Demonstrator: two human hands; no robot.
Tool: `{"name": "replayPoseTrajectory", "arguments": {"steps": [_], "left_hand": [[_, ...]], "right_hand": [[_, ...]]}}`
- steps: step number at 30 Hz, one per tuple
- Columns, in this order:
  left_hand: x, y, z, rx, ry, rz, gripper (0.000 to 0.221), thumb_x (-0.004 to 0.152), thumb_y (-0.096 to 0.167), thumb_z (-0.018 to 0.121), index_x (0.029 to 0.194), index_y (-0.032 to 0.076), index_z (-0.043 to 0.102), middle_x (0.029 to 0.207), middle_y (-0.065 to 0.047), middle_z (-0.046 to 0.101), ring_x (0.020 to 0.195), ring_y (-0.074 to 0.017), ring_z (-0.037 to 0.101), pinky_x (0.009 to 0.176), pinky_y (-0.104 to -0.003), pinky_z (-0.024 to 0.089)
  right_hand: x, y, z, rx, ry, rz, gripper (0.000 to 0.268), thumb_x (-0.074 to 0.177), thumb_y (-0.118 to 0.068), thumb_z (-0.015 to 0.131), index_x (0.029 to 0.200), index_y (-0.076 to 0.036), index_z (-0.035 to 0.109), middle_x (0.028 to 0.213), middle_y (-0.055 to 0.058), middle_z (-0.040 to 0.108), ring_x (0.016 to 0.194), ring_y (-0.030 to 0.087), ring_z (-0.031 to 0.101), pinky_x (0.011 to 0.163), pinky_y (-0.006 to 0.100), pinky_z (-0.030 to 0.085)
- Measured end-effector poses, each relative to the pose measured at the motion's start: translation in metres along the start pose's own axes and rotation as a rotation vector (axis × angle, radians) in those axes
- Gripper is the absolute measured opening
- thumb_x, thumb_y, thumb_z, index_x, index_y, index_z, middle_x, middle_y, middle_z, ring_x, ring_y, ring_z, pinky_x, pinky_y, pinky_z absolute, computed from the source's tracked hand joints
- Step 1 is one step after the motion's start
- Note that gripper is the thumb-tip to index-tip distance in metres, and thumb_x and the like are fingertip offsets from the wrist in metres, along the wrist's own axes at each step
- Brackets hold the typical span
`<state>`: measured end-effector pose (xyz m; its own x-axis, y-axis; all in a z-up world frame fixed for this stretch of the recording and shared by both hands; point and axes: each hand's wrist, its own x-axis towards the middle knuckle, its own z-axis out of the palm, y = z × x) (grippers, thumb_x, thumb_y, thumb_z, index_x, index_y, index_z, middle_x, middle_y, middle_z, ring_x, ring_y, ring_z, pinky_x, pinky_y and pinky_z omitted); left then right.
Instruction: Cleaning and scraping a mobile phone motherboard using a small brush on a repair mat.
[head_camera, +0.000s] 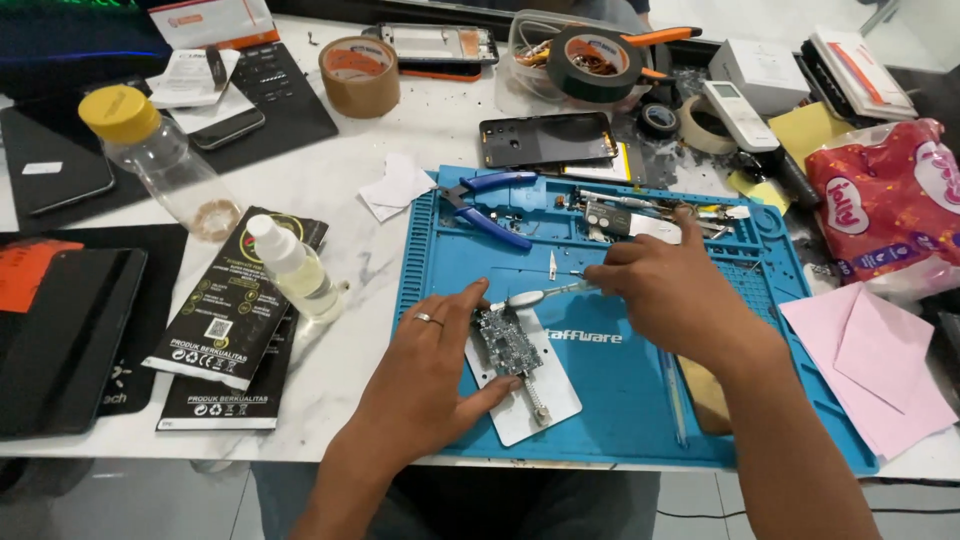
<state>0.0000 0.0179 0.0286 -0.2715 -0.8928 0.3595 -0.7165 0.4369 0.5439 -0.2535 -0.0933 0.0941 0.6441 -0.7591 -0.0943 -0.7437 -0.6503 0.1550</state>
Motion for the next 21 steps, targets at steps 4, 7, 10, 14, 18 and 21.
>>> {"name": "replayPoseTrajectory", "arguments": {"steps": [4, 7, 10, 14, 18, 21], "left_hand": [[0.005, 0.003, -0.004, 0.000, 0.003, 0.004, 0.094, 0.084, 0.043, 0.079, 0.153, 0.003, 0.030, 0.135, -0.017, 0.057, 0.125, -0.0384, 0.050, 0.107, -0.050, 0.035], [0.004, 0.001, -0.002, -0.008, -0.001, -0.005, 0.094, 0.084, 0.043, 0.079, 0.153, 0.004, 0.030, 0.136, -0.015, 0.057, 0.126, -0.0379, 0.050, 0.108, -0.050, 0.035], [0.001, 0.001, -0.001, 0.004, 0.002, -0.009, 0.094, 0.085, 0.046, 0.078, 0.154, 0.003, 0.030, 0.137, -0.017, 0.056, 0.127, -0.0404, 0.048, 0.109, -0.051, 0.034], [0.005, 0.004, -0.005, -0.018, -0.043, -0.058, 0.096, 0.082, 0.043, 0.082, 0.154, 0.006, 0.030, 0.134, -0.015, 0.058, 0.127, -0.0386, 0.047, 0.105, -0.050, 0.037], [0.006, 0.002, -0.003, -0.020, -0.034, -0.074, 0.095, 0.083, 0.045, 0.080, 0.155, 0.009, 0.030, 0.136, -0.016, 0.058, 0.128, -0.0409, 0.047, 0.108, -0.051, 0.034], [0.003, 0.000, -0.001, 0.021, -0.002, -0.002, 0.095, 0.084, 0.046, 0.079, 0.153, 0.003, 0.030, 0.136, -0.016, 0.056, 0.125, -0.0385, 0.049, 0.106, -0.050, 0.037]], "right_hand": [[0.008, -0.022, 0.006, 0.080, 0.058, -0.199, 0.051, 0.075, 0.011, 0.058, 0.115, -0.016, 0.073, 0.102, 0.005, 0.070, 0.099, 0.030, 0.062, 0.109, 0.084, 0.016], [0.004, -0.013, 0.000, 0.069, 0.031, -0.158, 0.053, 0.075, 0.012, 0.056, 0.115, -0.018, 0.073, 0.096, 0.002, 0.070, 0.094, 0.028, 0.063, 0.109, 0.085, 0.017], [0.001, -0.003, -0.005, 0.029, 0.009, -0.066, 0.057, 0.072, 0.014, 0.056, 0.115, -0.019, 0.073, 0.099, 0.002, 0.072, 0.100, 0.028, 0.064, 0.111, 0.084, 0.018], [0.008, -0.025, 0.008, 0.054, 0.074, -0.218, 0.045, 0.080, 0.009, 0.056, 0.114, -0.016, 0.071, 0.096, 0.005, 0.069, 0.094, 0.031, 0.060, 0.110, 0.084, 0.017], [0.007, -0.017, 0.004, 0.067, 0.078, -0.233, 0.040, 0.082, 0.008, 0.055, 0.108, -0.017, 0.072, 0.086, 0.003, 0.065, 0.085, 0.030, 0.058, 0.111, 0.084, 0.014], [0.001, -0.005, -0.002, 0.068, -0.012, -0.087, 0.056, 0.076, 0.015, 0.056, 0.121, -0.016, 0.070, 0.101, 0.003, 0.070, 0.096, 0.030, 0.061, 0.109, 0.087, 0.015]]}}
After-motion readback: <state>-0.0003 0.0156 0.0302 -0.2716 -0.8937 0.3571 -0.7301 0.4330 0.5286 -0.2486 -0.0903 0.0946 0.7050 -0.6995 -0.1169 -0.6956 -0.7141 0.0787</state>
